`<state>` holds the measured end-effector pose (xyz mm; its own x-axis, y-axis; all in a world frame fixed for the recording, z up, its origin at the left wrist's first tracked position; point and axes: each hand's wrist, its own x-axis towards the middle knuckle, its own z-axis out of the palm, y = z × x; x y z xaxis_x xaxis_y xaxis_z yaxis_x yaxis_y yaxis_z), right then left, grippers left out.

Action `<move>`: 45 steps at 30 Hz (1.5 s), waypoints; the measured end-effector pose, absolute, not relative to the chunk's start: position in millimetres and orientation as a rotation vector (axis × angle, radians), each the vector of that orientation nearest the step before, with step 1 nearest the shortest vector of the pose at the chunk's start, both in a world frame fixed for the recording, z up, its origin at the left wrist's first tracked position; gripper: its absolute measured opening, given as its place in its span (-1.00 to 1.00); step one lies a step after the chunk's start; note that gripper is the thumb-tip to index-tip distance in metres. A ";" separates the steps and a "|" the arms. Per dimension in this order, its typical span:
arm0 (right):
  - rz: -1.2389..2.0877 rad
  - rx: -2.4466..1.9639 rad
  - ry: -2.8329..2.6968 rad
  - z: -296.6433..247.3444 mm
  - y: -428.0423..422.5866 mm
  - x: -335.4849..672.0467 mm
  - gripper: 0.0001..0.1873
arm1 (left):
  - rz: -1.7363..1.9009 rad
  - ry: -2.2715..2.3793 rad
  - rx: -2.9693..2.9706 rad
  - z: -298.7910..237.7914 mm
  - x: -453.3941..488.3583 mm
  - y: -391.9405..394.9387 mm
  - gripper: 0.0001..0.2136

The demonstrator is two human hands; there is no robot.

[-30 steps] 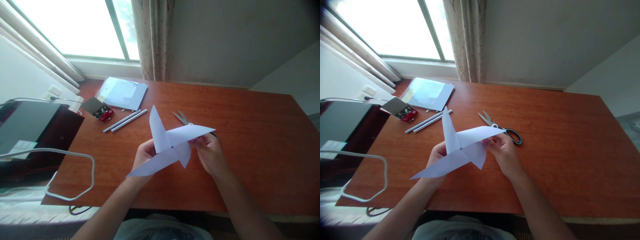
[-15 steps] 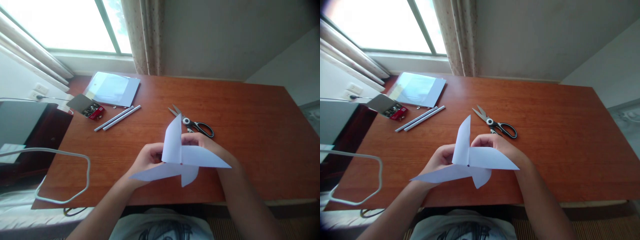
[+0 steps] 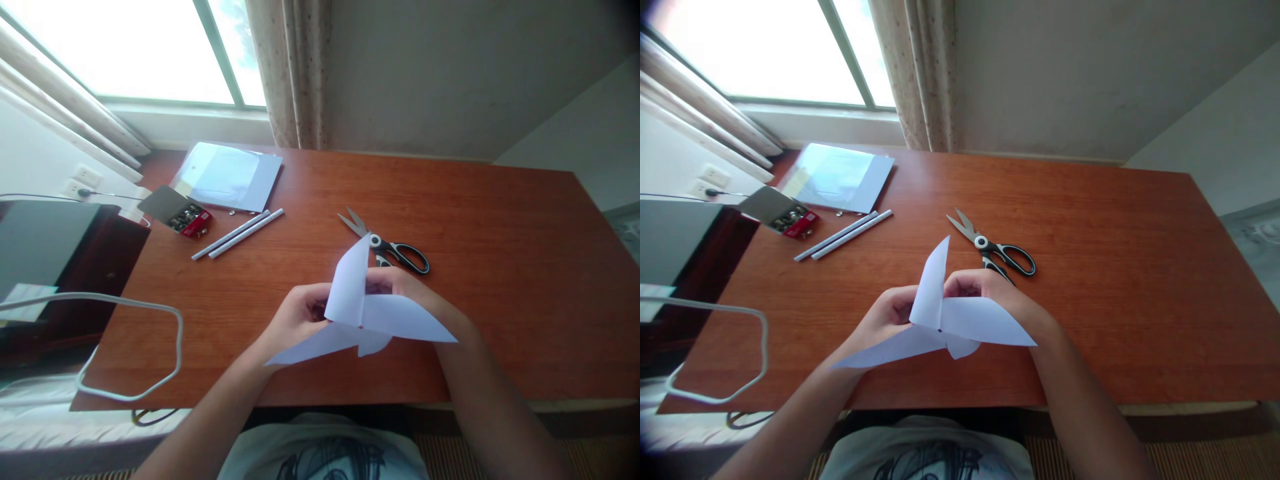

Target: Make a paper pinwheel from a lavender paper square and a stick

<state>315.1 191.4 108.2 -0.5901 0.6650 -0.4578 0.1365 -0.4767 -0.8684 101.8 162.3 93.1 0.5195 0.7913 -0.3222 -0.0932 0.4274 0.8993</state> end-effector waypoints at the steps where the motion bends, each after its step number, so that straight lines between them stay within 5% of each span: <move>1: 2.128 -1.181 -1.359 108.3 191.3 314.7 -0.83 | 0.646 0.851 0.980 93.1 101.9 162.6 -0.75; 45: 1.920 -1.227 -1.468 107.3 191.3 314.6 -0.80 | 0.712 0.888 0.986 91.7 103.4 164.5 -0.67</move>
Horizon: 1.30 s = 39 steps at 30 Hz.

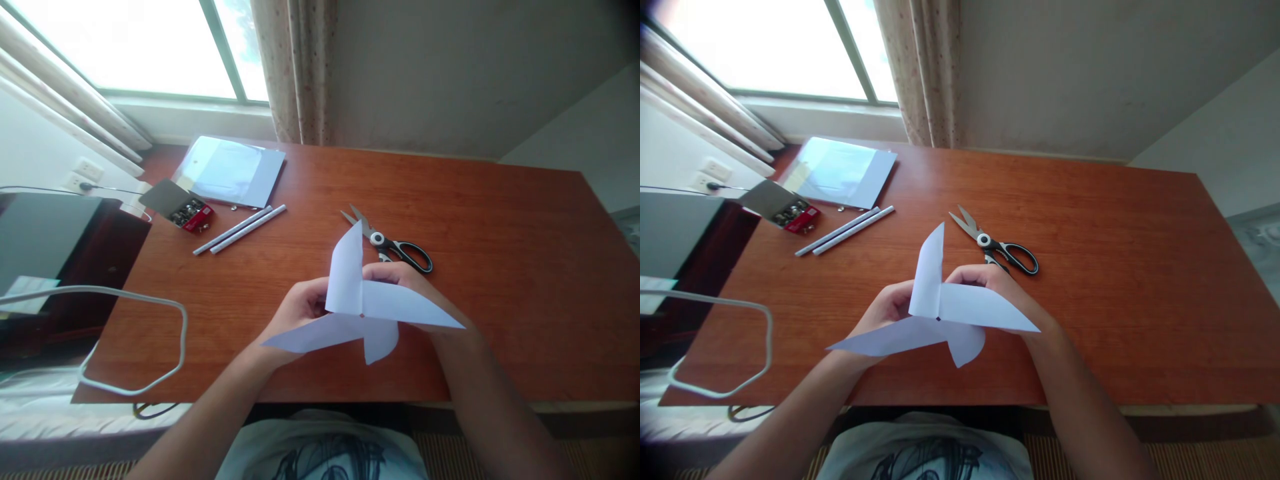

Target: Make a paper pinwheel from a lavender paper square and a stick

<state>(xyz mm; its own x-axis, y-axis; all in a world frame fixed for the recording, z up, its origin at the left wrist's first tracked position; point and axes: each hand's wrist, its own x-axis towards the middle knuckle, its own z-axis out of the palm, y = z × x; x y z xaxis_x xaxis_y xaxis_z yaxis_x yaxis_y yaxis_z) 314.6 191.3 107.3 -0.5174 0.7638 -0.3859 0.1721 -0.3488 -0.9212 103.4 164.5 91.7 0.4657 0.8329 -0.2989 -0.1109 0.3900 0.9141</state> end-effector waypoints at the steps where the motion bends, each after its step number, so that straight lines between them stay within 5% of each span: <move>1: 1.917 -1.231 -1.464 107.8 191.2 314.3 -0.81 | 0.716 0.890 0.984 91.9 103.4 164.4 -0.68; 29: 1.955 -1.160 -1.399 104.3 189.8 315.1 -0.85 | 0.834 0.891 1.180 90.6 101.8 163.3 -0.83; 39: 1.765 -1.191 -1.317 109.5 189.4 309.5 -0.76 | 0.897 0.996 1.051 91.2 104.0 164.1 -0.69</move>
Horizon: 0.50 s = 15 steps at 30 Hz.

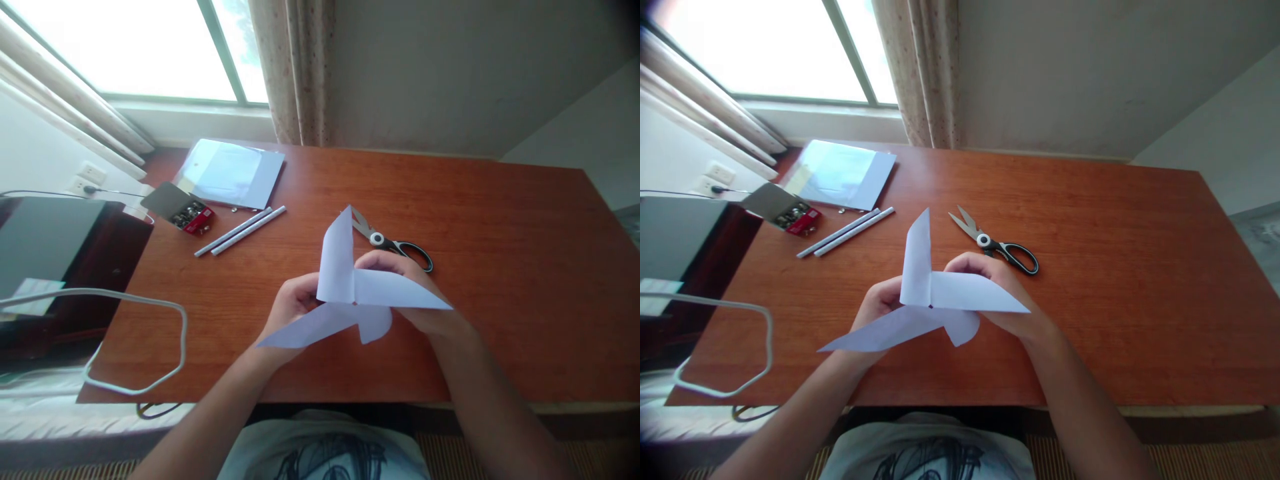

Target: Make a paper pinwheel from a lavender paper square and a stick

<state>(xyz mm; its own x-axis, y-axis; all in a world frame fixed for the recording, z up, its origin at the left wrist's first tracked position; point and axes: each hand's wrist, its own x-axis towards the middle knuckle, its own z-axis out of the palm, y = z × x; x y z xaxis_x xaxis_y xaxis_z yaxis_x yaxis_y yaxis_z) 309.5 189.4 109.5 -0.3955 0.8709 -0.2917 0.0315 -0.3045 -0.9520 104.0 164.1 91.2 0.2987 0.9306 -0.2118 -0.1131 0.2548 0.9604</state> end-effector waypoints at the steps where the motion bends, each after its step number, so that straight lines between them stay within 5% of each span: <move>1: 1.678 -1.204 -1.276 109.3 189.1 310.0 -0.74 | 0.925 1.021 1.026 92.3 104.4 164.6 -0.68; 15: 1.398 -1.246 -1.283 106.9 171.3 293.3 -0.62 | 1.030 1.086 0.898 95.1 107.5 166.1 -0.65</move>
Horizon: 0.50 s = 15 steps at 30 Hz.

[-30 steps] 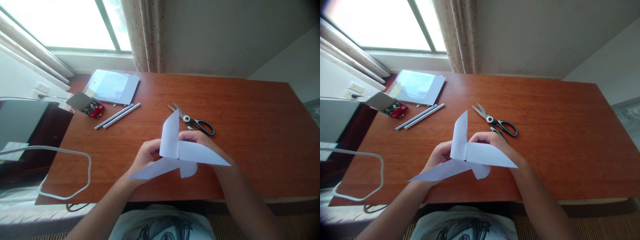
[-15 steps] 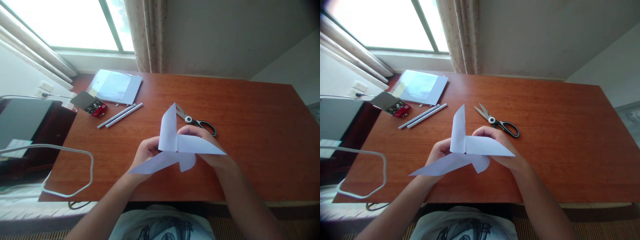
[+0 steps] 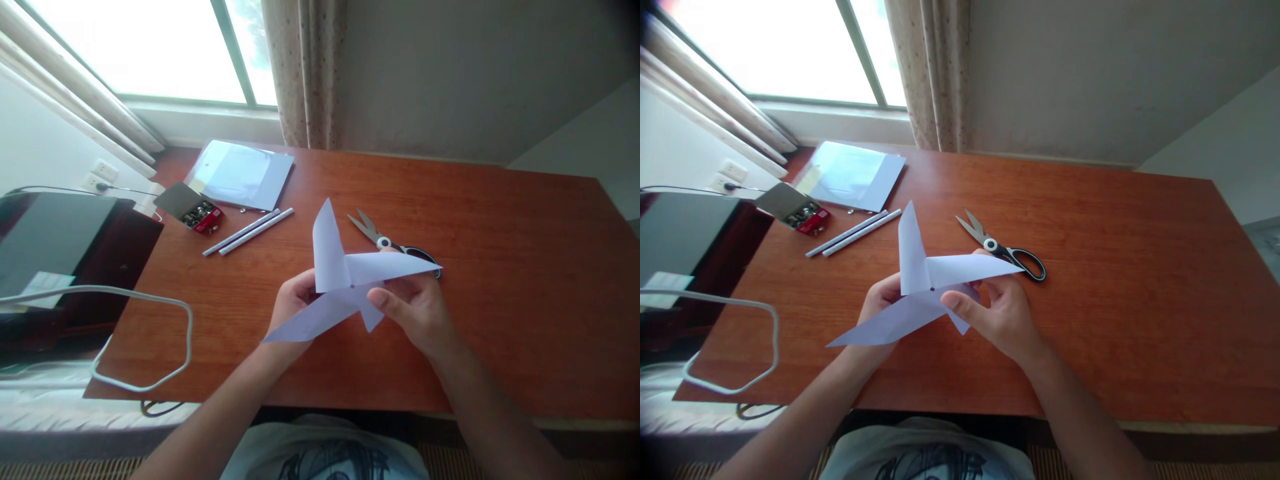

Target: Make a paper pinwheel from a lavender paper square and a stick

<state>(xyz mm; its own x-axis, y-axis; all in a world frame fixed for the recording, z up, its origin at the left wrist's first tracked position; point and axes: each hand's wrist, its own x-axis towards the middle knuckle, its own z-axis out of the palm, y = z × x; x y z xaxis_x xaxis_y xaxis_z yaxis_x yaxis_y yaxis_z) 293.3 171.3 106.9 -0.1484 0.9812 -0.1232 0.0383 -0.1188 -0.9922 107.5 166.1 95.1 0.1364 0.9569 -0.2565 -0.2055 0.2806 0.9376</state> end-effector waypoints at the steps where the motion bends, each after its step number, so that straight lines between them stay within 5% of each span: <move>1: 1.395 -1.251 -1.256 106.8 170.4 290.3 -0.63 | 1.029 1.078 0.898 95.0 107.9 166.2 -0.66; 9: 1.433 -1.177 -1.068 109.0 164.0 284.0 -0.85 | 1.095 0.953 0.836 86.8 108.6 166.4 -0.73; 15: 1.401 -1.163 -1.006 100.3 163.2 283.2 -0.75 | 1.115 0.949 0.857 84.5 107.7 164.5 -0.76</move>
